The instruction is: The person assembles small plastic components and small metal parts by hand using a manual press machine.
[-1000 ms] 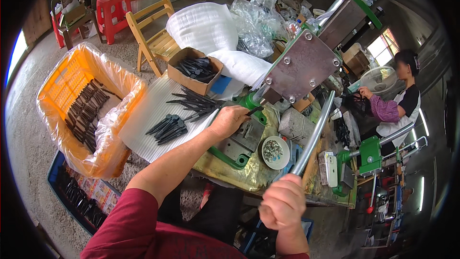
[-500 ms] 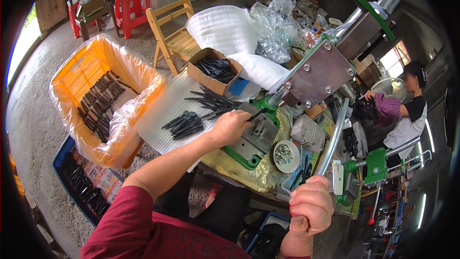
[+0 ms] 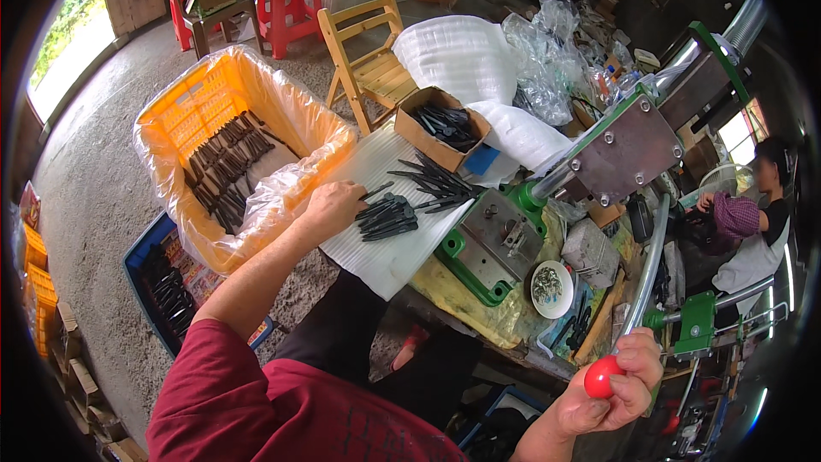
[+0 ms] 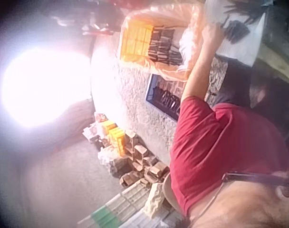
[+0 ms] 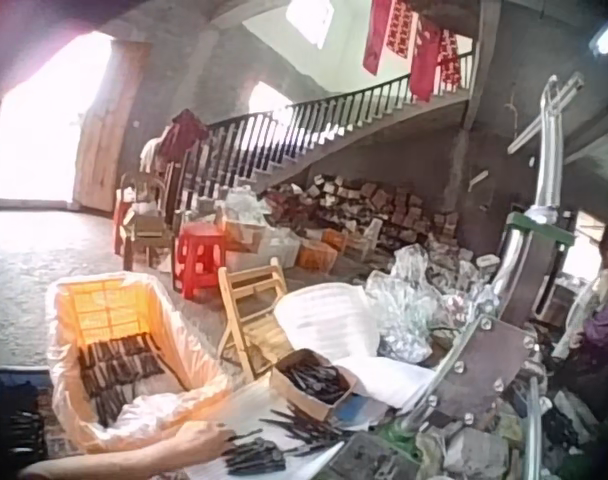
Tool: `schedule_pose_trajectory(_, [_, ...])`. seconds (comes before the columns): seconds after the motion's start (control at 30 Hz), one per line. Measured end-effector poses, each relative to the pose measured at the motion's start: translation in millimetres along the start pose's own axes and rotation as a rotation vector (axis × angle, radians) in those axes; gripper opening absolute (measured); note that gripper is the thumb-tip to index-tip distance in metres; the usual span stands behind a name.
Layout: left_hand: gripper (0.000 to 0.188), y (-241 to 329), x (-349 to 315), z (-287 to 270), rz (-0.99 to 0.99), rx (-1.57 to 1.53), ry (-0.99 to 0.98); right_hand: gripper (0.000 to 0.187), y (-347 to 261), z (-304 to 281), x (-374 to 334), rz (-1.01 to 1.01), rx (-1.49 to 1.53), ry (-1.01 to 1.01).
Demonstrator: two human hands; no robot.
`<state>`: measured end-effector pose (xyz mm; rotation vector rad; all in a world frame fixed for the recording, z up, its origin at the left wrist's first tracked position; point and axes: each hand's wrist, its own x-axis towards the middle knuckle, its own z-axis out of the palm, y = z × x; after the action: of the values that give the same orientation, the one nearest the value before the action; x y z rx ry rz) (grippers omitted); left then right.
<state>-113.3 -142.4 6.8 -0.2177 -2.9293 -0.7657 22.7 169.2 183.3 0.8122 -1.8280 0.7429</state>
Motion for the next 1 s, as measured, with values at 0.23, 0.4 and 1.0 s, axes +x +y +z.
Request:
schedule_pose_trajectory(0.23, [0.021, -2, -1, 8, -0.048, 0.124, -0.074, 0.028, -1, -7, -10, 0.035, -0.021, -0.012])
schedule_pose_trajectory(0.4, [0.019, 11, 4, 3, -0.031, 0.191, -0.033, 0.028, 5, -12, -22, 0.027, -0.015, 0.087])
schedule_pose_trajectory(1.0, [0.017, 80, 62, 57, 0.028, 0.088, -0.055, 0.024, 19, 16, -97, 0.386, 0.116, 0.312])
